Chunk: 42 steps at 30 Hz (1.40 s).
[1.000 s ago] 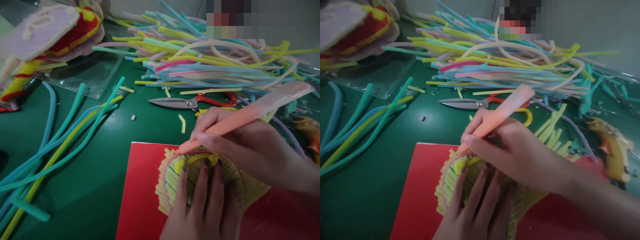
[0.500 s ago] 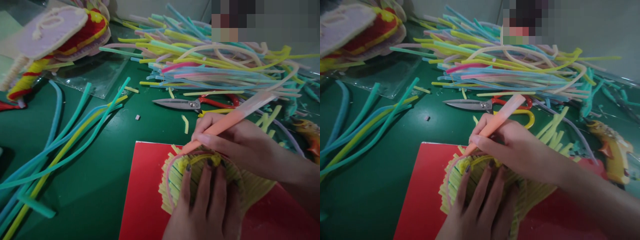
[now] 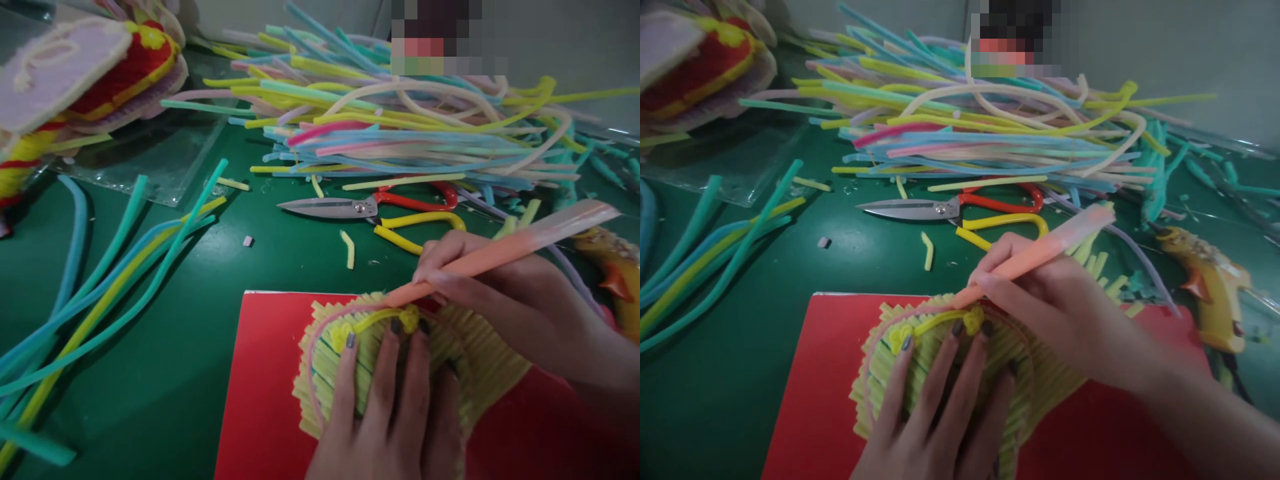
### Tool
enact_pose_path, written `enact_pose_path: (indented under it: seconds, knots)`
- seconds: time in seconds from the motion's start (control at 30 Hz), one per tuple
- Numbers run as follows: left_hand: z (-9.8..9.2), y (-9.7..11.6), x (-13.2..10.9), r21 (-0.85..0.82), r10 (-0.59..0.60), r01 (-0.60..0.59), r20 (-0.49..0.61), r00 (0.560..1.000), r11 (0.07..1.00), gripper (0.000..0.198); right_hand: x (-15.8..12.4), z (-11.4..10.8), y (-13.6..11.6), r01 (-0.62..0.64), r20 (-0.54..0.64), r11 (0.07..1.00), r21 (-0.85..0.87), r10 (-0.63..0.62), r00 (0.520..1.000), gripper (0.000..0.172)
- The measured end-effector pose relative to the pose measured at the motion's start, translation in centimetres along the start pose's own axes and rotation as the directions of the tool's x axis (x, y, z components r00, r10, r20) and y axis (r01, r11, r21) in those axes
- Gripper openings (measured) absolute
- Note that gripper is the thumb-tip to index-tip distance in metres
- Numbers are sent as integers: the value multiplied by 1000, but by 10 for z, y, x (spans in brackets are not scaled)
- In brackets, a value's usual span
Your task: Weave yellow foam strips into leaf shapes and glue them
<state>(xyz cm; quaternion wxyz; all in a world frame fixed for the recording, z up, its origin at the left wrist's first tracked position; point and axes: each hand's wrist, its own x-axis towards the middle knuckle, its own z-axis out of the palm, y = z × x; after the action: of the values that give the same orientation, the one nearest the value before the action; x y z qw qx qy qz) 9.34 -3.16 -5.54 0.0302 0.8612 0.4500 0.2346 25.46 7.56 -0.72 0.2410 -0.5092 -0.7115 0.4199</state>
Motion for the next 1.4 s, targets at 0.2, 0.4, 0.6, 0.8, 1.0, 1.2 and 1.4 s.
enact_pose_path:
  seconds: [0.2,0.4,0.6,0.8,1.0,1.2,1.4]
  knots:
    - [-1,-2,-2,68,61,-64,55,997,996,40,-14,0,3,63,-93,995,-84,-70,993,12]
    - [-3,-2,-2,90,60,-66,66,996,994,40,-21,-1,9,13,-163,999,-32,-19,987,12]
    - [-3,-2,-2,94,72,-77,57,996,993,40,-22,-5,12,-33,-186,998,62,44,982,19]
    - [-4,-2,0,85,68,-73,61,996,994,39,-29,-8,13,-34,-197,998,-51,24,980,14]
    - [-1,0,-2,64,44,-47,42,998,997,39,-31,-14,8,-44,-302,995,-91,14,953,12]
    - [0,-2,2,13,28,-28,-35,999,1000,30,0,5,-20,57,-155,998,-39,-62,986,15]
    - [8,4,4,2,-47,48,-159,986,999,28,18,25,-28,85,17,996,-21,-84,996,19]
